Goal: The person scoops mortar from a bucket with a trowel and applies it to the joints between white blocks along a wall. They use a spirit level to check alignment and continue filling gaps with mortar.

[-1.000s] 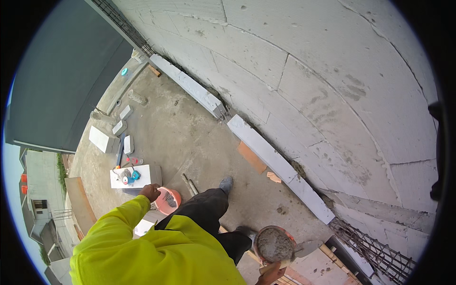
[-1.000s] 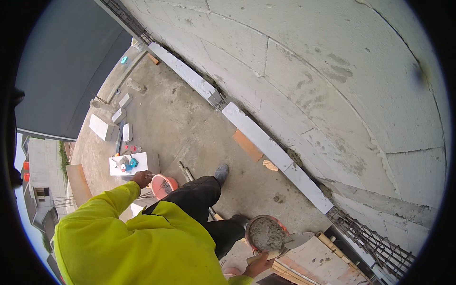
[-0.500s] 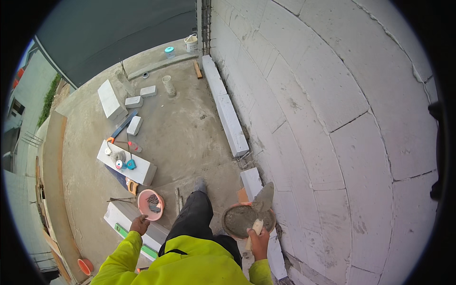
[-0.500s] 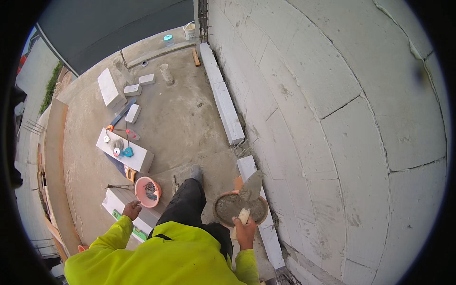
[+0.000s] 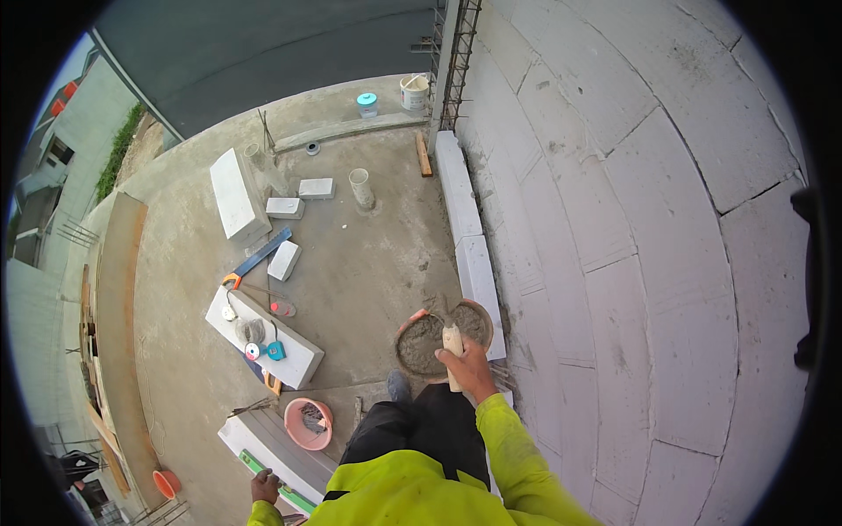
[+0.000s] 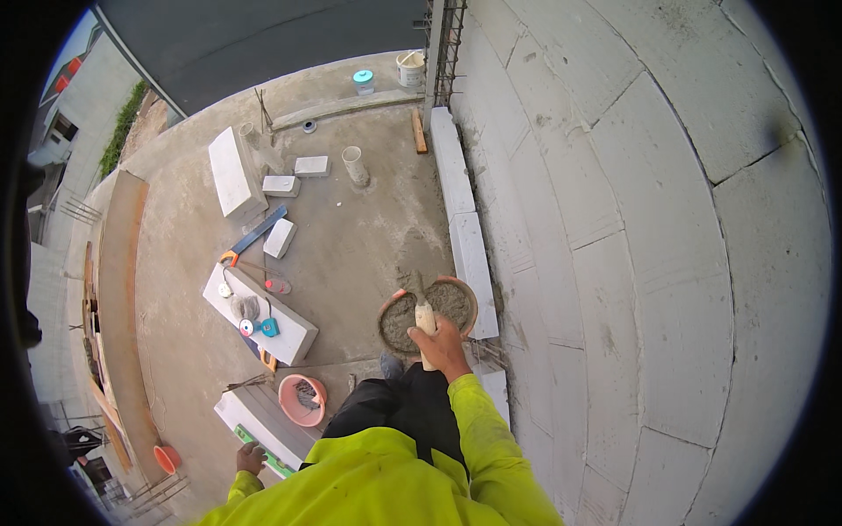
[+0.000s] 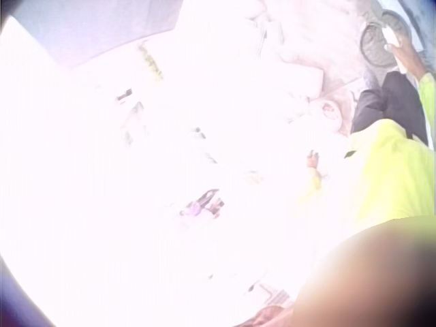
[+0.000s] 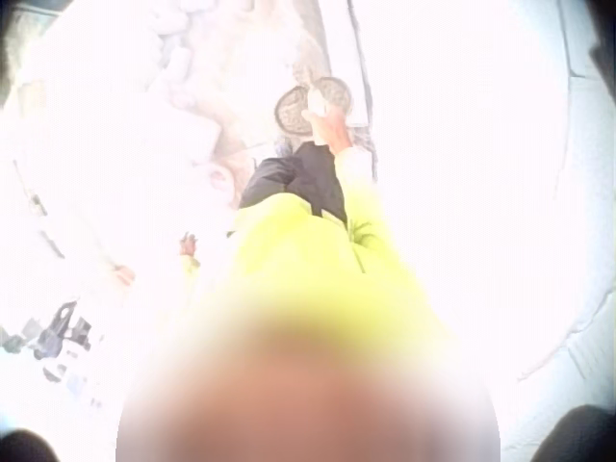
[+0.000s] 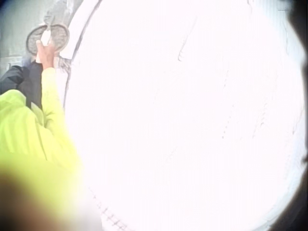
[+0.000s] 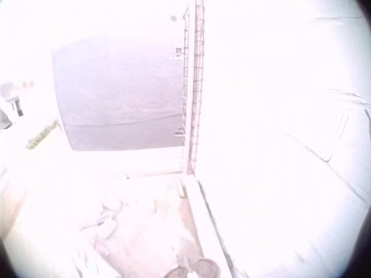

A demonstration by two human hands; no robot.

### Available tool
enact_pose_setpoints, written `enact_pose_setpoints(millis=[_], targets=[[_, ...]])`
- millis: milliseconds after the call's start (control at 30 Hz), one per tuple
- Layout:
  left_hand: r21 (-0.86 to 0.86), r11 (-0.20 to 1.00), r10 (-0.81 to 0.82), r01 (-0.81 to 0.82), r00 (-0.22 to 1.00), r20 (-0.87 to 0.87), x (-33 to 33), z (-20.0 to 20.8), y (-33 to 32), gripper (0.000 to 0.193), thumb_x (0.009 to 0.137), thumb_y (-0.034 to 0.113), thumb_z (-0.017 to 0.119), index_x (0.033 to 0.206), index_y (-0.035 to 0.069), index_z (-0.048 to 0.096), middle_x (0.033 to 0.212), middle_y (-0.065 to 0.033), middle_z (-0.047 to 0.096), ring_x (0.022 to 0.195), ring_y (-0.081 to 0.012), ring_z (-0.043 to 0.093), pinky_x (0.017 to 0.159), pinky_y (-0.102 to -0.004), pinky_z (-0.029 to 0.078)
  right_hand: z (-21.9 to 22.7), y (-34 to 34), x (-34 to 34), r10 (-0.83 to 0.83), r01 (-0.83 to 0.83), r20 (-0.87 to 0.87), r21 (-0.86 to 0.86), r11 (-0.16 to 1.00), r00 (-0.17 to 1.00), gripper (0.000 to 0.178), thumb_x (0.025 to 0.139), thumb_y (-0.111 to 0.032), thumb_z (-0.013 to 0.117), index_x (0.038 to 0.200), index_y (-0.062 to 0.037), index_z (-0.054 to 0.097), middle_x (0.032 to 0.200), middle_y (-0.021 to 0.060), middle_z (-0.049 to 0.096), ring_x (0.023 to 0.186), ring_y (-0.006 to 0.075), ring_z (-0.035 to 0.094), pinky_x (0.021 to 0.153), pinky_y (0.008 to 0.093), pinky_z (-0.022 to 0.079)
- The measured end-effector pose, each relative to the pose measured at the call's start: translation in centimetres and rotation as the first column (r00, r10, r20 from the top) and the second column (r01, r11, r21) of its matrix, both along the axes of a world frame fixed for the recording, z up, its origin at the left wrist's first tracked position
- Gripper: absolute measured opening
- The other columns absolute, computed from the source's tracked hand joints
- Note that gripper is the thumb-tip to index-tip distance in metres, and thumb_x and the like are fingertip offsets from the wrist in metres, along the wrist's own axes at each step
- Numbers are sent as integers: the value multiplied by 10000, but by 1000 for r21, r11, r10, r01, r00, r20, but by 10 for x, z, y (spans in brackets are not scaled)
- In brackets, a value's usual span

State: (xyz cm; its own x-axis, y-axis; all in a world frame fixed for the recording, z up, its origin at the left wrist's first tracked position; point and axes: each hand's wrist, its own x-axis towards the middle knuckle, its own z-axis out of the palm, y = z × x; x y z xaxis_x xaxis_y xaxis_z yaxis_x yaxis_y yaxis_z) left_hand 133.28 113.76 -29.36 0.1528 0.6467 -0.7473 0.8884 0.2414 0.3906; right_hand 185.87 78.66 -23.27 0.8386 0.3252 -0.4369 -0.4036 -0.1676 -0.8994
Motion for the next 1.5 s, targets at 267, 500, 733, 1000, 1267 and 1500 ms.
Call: enact_pose_setpoints(millis=[267,500,733,1000,1267,1500], targets=[[61,975,210,-214,976,66,167,-14,-10,469,858,128,566,1290,-54,553,959,-138,697,806,-219,695,597,-323,546,-73,132,244,369,-331,263,-177,927,892,394,775,-298,715,1024,-2,636,937,245,677,890,405,661,786,471,506],[109,993,33,-42,996,83,365,-20,-26,478,879,141,566,1304,-73,531,993,-144,688,810,-215,688,629,-305,546,-217,234,403,636,-563,124,-360,744,761,499,755,-403,703,1025,9,624,1026,247,678,1000,438,638,863,501,498],[-57,989,-134,134,991,-4,562,-14,22,558,987,156,575,1513,102,399,1331,-132,592,1180,-318,595,967,-411,540,-395,274,501,680,-612,-20,-455,647,733,491,721,-373,703,1049,-12,643,1067,234,684,1031,422,640,919,493,495],[-26,906,-414,423,898,150,769,-127,140,430,899,44,494,1306,-87,537,1132,-189,655,1044,-255,666,911,-359,530,-468,254,629,495,-227,394,-557,799,774,327,749,-200,695,977,4,579,900,221,639,908,453,629,789,503,504],[-182,893,-359,412,895,266,899,-290,201,362,920,123,551,1213,-79,616,1145,-206,678,1076,-273,663,937,-346,512,-406,212,501,374,-276,-41,-751,600,926,420,853,-282,695,1148,-62,492,970,227,654,865,459,653,732,534,530],[-107,696,-672,711,696,255,1010,-500,190,531,955,271,531,1369,-62,537,1318,-209,605,1232,-292,574,1041,-350,433,-517,261,456,150,-139,-65,-817,559,987,455,964,-419,600,1140,-23,464,946,271,660,825,491,651,723,549,530]])
